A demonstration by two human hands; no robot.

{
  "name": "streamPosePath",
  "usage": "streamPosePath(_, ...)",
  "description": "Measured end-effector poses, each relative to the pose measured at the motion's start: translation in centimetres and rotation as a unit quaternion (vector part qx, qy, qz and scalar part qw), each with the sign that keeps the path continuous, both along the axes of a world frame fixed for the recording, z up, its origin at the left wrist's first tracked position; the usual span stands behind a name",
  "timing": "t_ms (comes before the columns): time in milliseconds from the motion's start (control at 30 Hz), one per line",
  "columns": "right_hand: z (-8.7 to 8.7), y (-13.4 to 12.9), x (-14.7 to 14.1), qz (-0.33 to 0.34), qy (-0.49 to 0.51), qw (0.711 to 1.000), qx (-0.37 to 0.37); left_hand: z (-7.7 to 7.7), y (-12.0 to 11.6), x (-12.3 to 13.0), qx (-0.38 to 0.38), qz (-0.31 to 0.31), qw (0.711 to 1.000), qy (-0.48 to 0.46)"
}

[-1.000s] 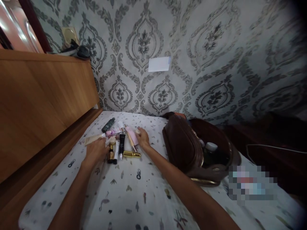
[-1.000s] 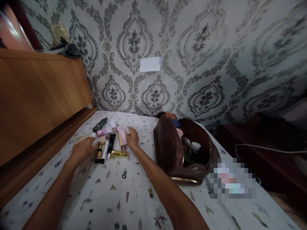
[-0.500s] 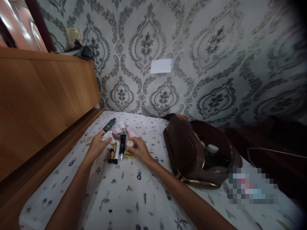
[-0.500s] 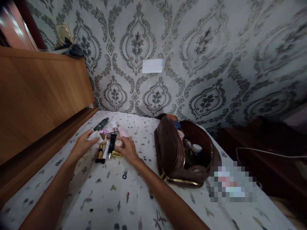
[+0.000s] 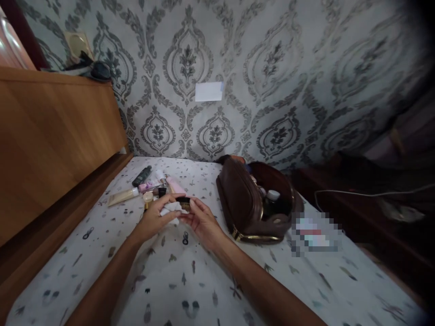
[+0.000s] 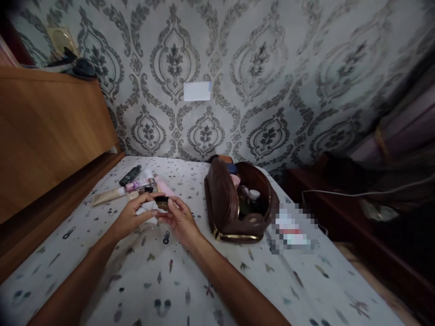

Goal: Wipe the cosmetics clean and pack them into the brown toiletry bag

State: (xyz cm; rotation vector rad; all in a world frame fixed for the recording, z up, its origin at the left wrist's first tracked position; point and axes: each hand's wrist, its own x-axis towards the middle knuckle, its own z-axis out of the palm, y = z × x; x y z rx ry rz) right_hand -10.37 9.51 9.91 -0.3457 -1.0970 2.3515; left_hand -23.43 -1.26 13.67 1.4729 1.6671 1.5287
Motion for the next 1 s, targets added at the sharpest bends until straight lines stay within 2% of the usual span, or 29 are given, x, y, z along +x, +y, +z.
streamPosePath(100, -0.3, 0.1, 1.7, -0.049, -0.002, 0.999, 0.021, -0.1, 0.2, 1.4, -0.016, -0.032, 0.997, -0.065)
streamPosePath(200, -1.0, 0.0, 2.7, -0.110, -0.021, 0.991, 0.079, -0.5, 0.6, 3.2, -0.023, -0.009, 0.996, -0.082)
streamPosePath(300, -1.5, -0.3, 3.1, -0.132, -0.020, 0.987, 0.087, -0.8, 1.3, 5.2, -0.022, 0.025, 0.998, -0.058)
streamPosePath(433, -1.1, -0.6, 4.0, -0.080, 0.019, 0.996, 0.018, -1.0, 2.5, 6.4, 0.011, 0.103, 0.987, -0.120)
streamPosePath(500, -0.8, -0.6, 4.6, -0.034, 0.026, 0.999, -0.010, -1.1, 3.1, 6.2, 0.017, 0.117, 0.976, -0.184)
streamPosePath(567, -0.5, -0.5, 5.0, 0.004, 0.024, 1.000, -0.004, -1.3, 3.4, 5.9, 0.002, 0.090, 0.963, -0.254)
streamPosePath(667, -0.4, 0.0, 5.2, 0.027, 0.016, 0.998, 0.059, -1.1, 2.9, 5.3, -0.045, 0.018, 0.951, -0.307)
streamPosePath(733, -0.5, 0.3, 5.1, 0.015, 0.000, 0.994, 0.104, -0.5, 2.2, 5.0, -0.071, -0.026, 0.958, -0.276)
streamPosePath(767, -0.6, 0.5, 5.1, 0.002, -0.013, 0.991, 0.130, 0.0, 1.9, 5.0, -0.078, -0.048, 0.969, -0.232)
streamPosePath(867, -0.8, 0.7, 5.0, -0.067, -0.062, 0.960, 0.266, 1.2, 1.3, 5.3, -0.065, -0.096, 0.993, -0.019)
streamPosePath(933, -0.8, 0.7, 5.0, -0.106, -0.087, 0.917, 0.376, 1.4, 1.5, 5.5, -0.053, -0.073, 0.992, 0.089)
streamPosePath(1000, -0.7, 0.5, 5.1, -0.112, -0.094, 0.890, 0.431, 0.9, 2.1, 5.5, -0.058, -0.024, 0.994, 0.090)
